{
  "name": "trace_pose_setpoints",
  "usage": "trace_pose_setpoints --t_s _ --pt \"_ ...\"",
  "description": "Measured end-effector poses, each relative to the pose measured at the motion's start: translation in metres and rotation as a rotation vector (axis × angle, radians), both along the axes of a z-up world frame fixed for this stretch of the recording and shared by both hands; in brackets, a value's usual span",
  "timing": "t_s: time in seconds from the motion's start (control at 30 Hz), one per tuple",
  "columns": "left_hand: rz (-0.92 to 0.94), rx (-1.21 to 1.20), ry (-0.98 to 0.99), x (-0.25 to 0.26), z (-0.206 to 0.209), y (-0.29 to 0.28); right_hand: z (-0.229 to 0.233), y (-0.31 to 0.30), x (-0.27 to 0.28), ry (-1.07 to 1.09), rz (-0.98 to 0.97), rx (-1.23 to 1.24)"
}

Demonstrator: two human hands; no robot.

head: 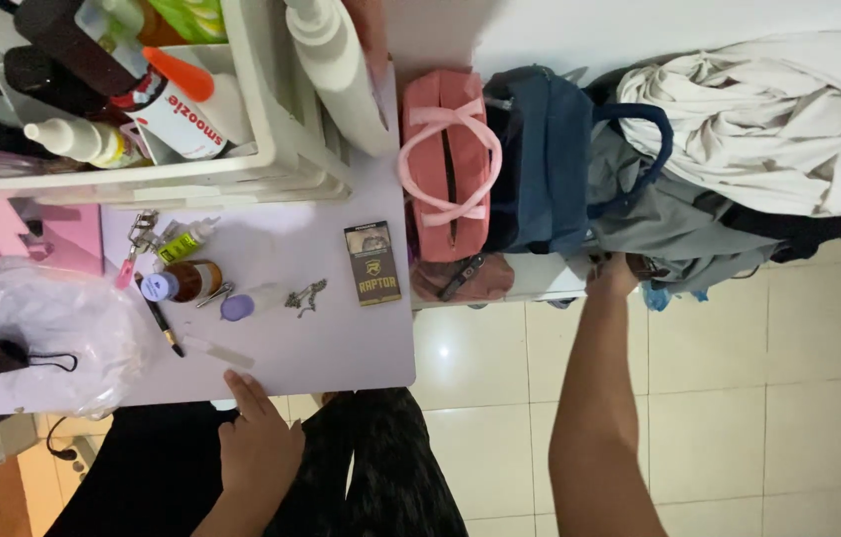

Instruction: The recorder is searching through a bag and organizing items on a vanity desk.

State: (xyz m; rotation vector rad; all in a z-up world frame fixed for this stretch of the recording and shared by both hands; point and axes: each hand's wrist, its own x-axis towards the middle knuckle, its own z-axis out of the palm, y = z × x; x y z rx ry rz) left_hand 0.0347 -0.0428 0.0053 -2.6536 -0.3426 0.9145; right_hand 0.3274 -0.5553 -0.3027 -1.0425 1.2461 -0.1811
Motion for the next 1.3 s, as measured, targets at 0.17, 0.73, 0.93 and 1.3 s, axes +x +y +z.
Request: trace_pose_setpoints --t_s 0.17,0.73,0.93,1.3 --pt "-0.015 0.023 0.057 0.003 0.003 0.001 0.022 0.028 -0.035 -0.519 0.191 -0.270" --pt "-0.052 0.042 0.006 0.000 0.002 -0.002 0.066 0.039 -0.026 0.221 0.807 -1.269" --pt "-0.070 0.003 -0.077 -0.006 -0.002 0.001 0.038 0.015 -0.015 0.275 0.840 -1.070" --pt "-0.103 0.073 -0.059 0.002 0.004 -0.005 0.039 0.058 -0.026 -0.077 0.649 -1.020"
